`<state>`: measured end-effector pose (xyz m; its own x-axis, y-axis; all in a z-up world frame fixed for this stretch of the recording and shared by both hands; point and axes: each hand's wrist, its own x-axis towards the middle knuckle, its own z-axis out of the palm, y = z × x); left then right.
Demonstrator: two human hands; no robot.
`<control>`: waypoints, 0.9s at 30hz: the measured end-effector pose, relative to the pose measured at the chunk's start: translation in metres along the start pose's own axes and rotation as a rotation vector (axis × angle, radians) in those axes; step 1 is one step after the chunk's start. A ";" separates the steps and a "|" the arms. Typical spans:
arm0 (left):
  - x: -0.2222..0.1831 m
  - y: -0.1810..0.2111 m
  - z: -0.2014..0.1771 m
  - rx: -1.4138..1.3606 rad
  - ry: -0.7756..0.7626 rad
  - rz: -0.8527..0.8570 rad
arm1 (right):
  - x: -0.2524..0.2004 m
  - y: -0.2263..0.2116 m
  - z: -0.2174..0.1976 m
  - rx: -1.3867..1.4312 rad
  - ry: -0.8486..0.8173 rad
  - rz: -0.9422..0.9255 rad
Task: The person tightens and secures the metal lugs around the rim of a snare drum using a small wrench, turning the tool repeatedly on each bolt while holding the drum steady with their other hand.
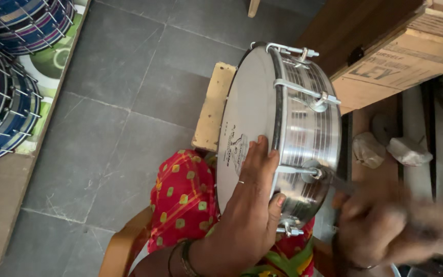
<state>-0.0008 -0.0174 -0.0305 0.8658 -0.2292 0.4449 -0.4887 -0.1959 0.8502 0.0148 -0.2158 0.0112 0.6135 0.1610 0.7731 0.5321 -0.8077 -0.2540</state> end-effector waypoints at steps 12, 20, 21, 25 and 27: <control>0.001 0.004 -0.004 0.009 0.004 -0.001 | -0.016 0.038 0.011 0.687 0.197 0.207; 0.000 0.003 -0.004 0.010 0.029 0.046 | -0.040 0.035 -0.021 0.611 -0.037 0.468; -0.001 0.004 -0.004 0.017 0.028 0.046 | -0.027 0.030 -0.006 0.608 0.020 0.403; 0.000 0.003 -0.004 0.035 0.021 0.033 | 0.041 0.031 0.021 0.874 -0.076 0.602; 0.000 0.003 -0.003 0.037 0.027 0.029 | 0.068 0.043 0.027 1.224 -0.312 0.669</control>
<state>-0.0023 -0.0155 -0.0274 0.8534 -0.2100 0.4772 -0.5171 -0.2252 0.8258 0.0950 -0.2240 0.0372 0.9611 0.1971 0.1935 0.1577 0.1833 -0.9703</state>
